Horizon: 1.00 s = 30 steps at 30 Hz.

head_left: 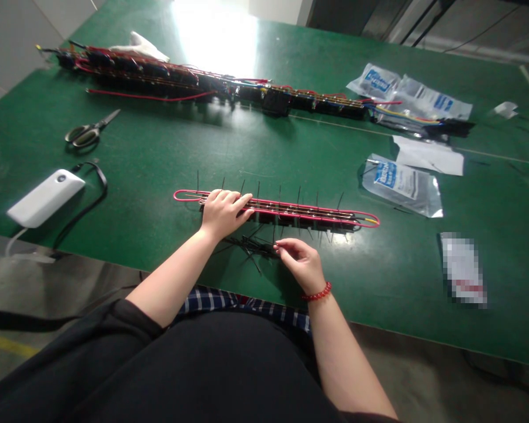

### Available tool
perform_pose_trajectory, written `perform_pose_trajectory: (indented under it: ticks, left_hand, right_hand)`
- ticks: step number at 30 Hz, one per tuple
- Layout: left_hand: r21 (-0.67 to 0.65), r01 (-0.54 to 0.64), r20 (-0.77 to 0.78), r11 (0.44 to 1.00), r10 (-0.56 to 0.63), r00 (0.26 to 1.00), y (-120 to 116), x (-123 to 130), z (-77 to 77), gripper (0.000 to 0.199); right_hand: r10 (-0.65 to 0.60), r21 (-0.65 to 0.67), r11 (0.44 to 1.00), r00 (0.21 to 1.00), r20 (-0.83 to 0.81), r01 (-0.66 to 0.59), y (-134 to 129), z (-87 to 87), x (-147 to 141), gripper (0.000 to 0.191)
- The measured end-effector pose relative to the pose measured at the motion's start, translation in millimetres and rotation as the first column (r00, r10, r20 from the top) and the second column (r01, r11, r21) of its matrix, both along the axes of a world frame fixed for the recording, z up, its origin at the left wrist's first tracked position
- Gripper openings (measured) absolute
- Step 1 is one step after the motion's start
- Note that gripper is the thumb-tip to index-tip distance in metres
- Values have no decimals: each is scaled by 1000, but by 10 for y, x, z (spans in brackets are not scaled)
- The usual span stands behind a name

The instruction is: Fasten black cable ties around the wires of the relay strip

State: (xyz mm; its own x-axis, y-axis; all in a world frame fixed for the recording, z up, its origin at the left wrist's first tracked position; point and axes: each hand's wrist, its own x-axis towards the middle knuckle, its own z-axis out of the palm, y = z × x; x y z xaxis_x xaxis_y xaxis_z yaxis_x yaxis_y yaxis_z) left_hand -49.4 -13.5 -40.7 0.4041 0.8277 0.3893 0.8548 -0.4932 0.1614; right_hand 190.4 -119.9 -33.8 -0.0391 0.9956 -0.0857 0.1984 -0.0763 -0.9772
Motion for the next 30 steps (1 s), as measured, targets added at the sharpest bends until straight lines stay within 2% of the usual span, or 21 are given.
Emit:
perform_pose_trajectory:
  ticks: [17, 23, 30]
  left_hand:
    - [-1, -4, -9, 1000, 4, 1000, -1, -4, 1, 42]
    - [-26, 0, 14, 1000, 0, 1000, -1, -6, 5, 42]
    - [-34, -1, 15, 999, 1, 1000, 4, -5, 3, 42]
  right_hand:
    - [-20, -6, 1000, 1000, -22, 20, 15, 29, -9, 23]
    - [-87, -43, 996, 989, -117, 83, 9, -16, -25, 32]
    - [-89, -40, 996, 991, -97, 85, -9, 27, -12, 32]
